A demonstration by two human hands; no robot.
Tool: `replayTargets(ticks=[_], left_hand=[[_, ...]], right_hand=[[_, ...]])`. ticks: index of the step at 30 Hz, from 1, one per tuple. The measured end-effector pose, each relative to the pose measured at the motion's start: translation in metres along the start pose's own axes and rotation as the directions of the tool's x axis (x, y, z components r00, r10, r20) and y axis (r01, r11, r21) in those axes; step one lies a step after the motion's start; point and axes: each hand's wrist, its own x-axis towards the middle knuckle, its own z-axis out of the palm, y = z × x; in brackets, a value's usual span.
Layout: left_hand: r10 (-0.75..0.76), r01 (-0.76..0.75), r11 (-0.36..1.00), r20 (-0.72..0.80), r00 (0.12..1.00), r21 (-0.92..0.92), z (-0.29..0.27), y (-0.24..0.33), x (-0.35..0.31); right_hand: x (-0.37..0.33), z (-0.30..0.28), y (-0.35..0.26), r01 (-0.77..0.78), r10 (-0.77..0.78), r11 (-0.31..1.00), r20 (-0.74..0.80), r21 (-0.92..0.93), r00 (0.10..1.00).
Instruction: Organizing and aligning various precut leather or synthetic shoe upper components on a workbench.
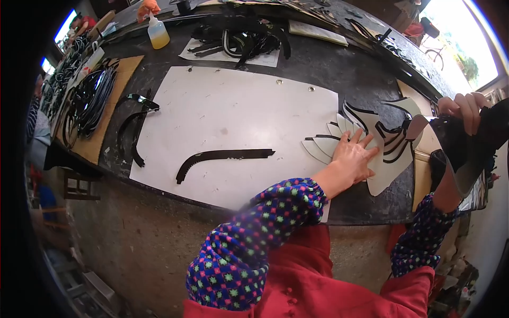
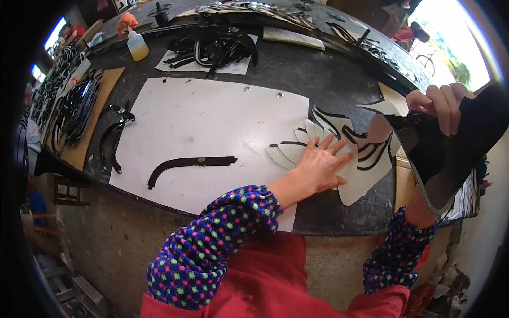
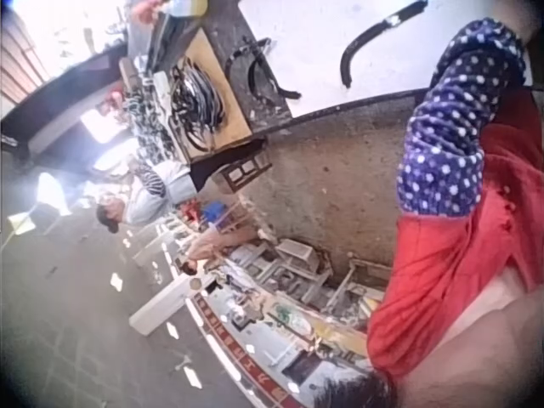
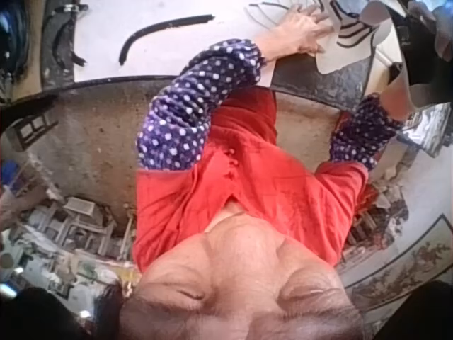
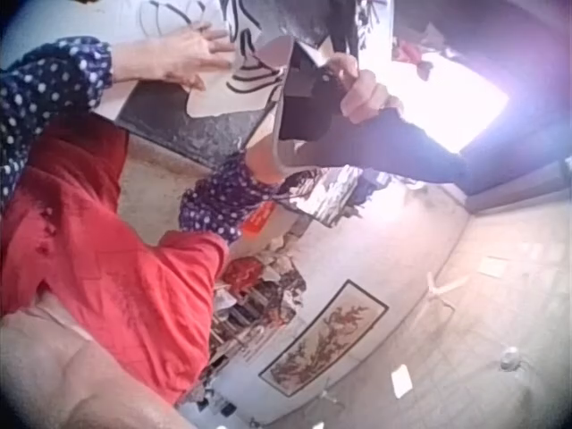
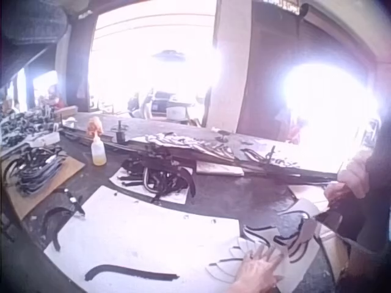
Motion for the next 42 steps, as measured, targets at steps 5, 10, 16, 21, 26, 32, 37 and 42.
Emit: replayTargets(ticks=[5, 10, 16, 21, 26, 32, 37, 42], left_hand=[[-0.064, 0.053, 0.996, 0.162, 0.985, 0.074, -0.019, 0.018, 0.008], [0.014, -0.024, 0.98, -0.05, 0.999, -0.196, -0.019, 0.001, -0.012], [0.068, 0.101, -0.415, 0.08, 0.995, -0.904, -0.063, -0.002, -0.116], [-0.256, 0.081, -0.553, 0.261, 0.931, -0.829, -0.065, -0.012, -0.15], [-0.499, 0.155, -0.396, 0.353, 0.792, -0.905, -0.059, -0.006, -0.162], [-0.624, 0.139, -0.379, 0.363, 0.692, -0.915, -0.057, 0.009, -0.165], [-0.56, 0.214, -0.132, 0.251, 0.79, -0.968, -0.068, 0.0, -0.177], [-0.14, 0.204, 0.977, -0.54, 0.83, 0.061, -0.101, -0.062, -0.201]], right_hand=[[-0.007, 0.029, -0.062, 0.045, -0.028, 0.937, -0.052, 0.347, 0.998], [0.008, 0.051, -0.027, 0.104, -0.094, 0.99, 0.109, -0.092, 0.99], [-0.075, -0.012, 0.123, 0.011, -0.001, 0.949, -0.034, 0.316, 0.999], [-0.1, -0.057, 0.156, -0.324, 0.363, 0.856, -0.023, 0.404, 0.931], [-0.084, -0.089, 0.086, -0.585, 0.311, 0.627, -0.522, -0.515, 0.794], [-0.062, 0.011, 0.125, -0.375, 0.073, -0.059, -0.379, -0.925, 0.923], [-0.083, 0.014, 0.2, -0.403, 0.274, 0.06, -0.374, -0.913, 0.886], [-0.043, -0.01, 0.164, -0.268, -0.122, 0.595, -0.415, -0.758, 0.902]])
